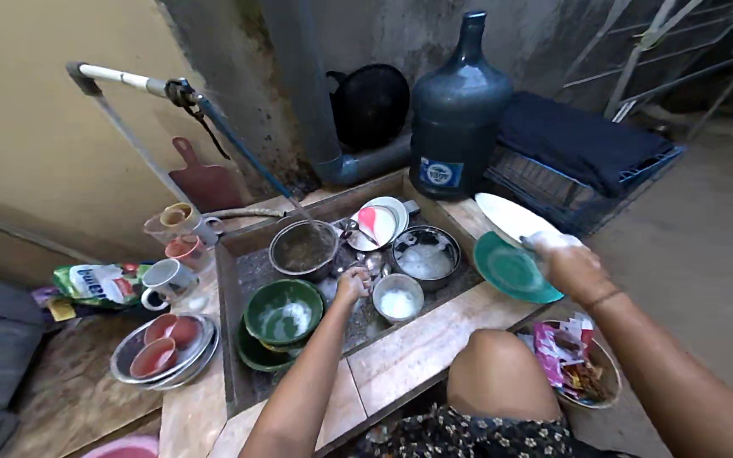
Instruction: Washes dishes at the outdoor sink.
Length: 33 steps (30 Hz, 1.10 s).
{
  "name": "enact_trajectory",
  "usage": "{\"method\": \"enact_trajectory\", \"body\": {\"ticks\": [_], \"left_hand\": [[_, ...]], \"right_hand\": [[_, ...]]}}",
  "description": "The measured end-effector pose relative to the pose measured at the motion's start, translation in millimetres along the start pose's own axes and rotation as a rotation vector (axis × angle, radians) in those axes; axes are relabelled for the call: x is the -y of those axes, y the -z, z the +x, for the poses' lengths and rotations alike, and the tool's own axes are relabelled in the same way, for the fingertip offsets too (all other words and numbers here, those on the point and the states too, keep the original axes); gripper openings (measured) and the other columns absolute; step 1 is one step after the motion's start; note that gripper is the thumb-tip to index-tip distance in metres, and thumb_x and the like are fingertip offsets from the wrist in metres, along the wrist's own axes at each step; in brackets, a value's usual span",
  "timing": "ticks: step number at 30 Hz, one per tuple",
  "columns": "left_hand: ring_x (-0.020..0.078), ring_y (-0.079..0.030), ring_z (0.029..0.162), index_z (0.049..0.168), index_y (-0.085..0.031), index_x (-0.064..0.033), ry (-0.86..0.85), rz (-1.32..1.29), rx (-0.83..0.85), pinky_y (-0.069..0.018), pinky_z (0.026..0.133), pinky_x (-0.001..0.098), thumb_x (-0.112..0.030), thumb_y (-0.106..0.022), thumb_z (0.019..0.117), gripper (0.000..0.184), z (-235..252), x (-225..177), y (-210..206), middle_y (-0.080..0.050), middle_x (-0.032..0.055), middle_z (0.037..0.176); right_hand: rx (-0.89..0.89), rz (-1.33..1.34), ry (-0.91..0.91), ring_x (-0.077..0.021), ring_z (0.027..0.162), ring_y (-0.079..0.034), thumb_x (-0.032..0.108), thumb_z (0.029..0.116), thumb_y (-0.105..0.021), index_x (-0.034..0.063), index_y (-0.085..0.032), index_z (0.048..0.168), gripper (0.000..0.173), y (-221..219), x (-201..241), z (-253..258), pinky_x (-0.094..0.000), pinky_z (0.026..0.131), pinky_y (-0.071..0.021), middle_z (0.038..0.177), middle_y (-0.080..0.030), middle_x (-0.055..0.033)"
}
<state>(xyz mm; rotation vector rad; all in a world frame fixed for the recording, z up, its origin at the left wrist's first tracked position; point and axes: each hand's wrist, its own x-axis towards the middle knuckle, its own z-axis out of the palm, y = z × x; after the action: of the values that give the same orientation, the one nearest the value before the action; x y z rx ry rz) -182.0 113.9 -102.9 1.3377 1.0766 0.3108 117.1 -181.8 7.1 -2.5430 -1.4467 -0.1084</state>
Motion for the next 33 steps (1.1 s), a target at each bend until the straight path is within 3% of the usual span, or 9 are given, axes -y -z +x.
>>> {"method": "enact_trajectory", "body": {"ticks": [3,6,10,13,17,22,26,29,33], "left_hand": [[0.0292,-0.066,0.107,0.141,-0.054,-0.0020,0.077,0.077,0.035,-0.0549,0.090,0.0469,-0.017,-0.042,0.1110,0.035,2,20,5,-0.063,0.0202,0.129],[0.0304,-0.065,0.110,0.140,-0.055,-0.0008,0.071,0.183,0.095,-0.0540,0.091,0.0483,-0.017,-0.043,0.1105,0.036,3,32,2,-0.062,0.0216,0.131],[0.0324,-0.066,0.104,0.136,-0.058,-0.0029,0.000,0.382,0.117,-0.0536,0.089,0.0510,-0.028,-0.050,0.1085,0.038,3,43,-9,-0.064,0.0228,0.125],[0.0372,-0.063,0.123,0.147,-0.049,-0.0076,-0.003,0.551,0.107,-0.0494,0.105,0.0576,-0.029,-0.062,0.1022,0.052,3,49,-21,-0.063,0.0228,0.134],[0.0403,-0.059,0.130,0.152,-0.044,-0.0065,-0.014,0.760,0.095,-0.0468,0.108,0.0607,-0.019,-0.064,0.0971,0.060,-1,43,-22,-0.059,0.0251,0.140],[0.0430,-0.053,0.135,0.151,-0.046,-0.0050,0.033,1.050,0.222,-0.0436,0.110,0.0631,-0.013,-0.065,0.0962,0.059,-5,21,14,-0.054,0.0258,0.146],[0.0449,-0.051,0.136,0.145,-0.056,-0.0045,0.080,1.307,0.338,-0.0408,0.110,0.0662,-0.013,-0.066,0.0970,0.050,6,1,43,-0.054,0.0263,0.145],[0.0409,-0.051,0.138,0.143,-0.059,-0.0071,0.051,1.248,0.291,-0.0400,0.113,0.0633,-0.027,-0.059,0.1032,0.045,19,-13,47,-0.055,0.0234,0.146],[0.0371,-0.054,0.135,0.143,-0.058,-0.0071,-0.033,1.023,0.230,-0.0410,0.114,0.0593,-0.030,-0.056,0.1050,0.044,46,-7,42,-0.059,0.0216,0.143]], "right_hand": [[0.263,-0.038,-0.057,-0.0481,0.120,-0.061,0.000,0.0957,-0.061,0.0054,-0.069,0.125,0.031,-32,-16,-30,-0.0693,0.099,-0.0469,0.126,-0.067,-0.0235],[0.489,0.121,0.007,-0.0415,0.127,-0.059,0.001,0.0931,-0.068,-0.0011,-0.065,0.128,0.035,-51,-31,-33,-0.0602,0.108,-0.0445,0.133,-0.063,-0.0239],[0.475,0.280,-0.062,-0.0403,0.135,-0.053,0.008,0.1022,-0.060,-0.0029,-0.056,0.141,0.040,-26,-13,-13,-0.0564,0.114,-0.0401,0.143,-0.056,-0.0264],[0.377,0.358,0.027,-0.0379,0.130,-0.057,0.010,0.1026,-0.059,-0.0010,-0.057,0.140,0.039,-10,24,17,-0.0542,0.112,-0.0430,0.140,-0.058,-0.0254],[0.495,0.380,0.295,-0.0334,0.133,-0.057,0.015,0.1022,-0.061,0.0050,-0.061,0.138,0.037,-28,108,65,-0.0523,0.114,-0.0420,0.142,-0.059,-0.0196],[0.874,0.256,0.592,-0.0409,0.129,-0.058,0.021,0.1012,-0.065,0.0067,-0.061,0.139,0.040,-120,215,96,-0.0625,0.111,-0.0410,0.138,-0.061,-0.0229],[1.000,0.071,0.697,-0.0489,0.128,-0.056,0.024,0.0998,-0.067,0.0025,-0.053,0.145,0.052,-194,262,92,-0.0688,0.106,-0.0417,0.136,-0.059,-0.0303],[1.023,-0.021,0.791,-0.0509,0.128,-0.055,0.024,0.0968,-0.070,0.0040,-0.057,0.141,0.050,-217,272,87,-0.0708,0.104,-0.0427,0.137,-0.057,-0.0312],[0.910,0.206,0.845,-0.0451,0.114,-0.064,0.017,0.1029,-0.060,-0.0044,-0.070,0.116,0.027,-188,265,101,-0.0637,0.101,-0.0467,0.117,-0.068,-0.0278]]}}
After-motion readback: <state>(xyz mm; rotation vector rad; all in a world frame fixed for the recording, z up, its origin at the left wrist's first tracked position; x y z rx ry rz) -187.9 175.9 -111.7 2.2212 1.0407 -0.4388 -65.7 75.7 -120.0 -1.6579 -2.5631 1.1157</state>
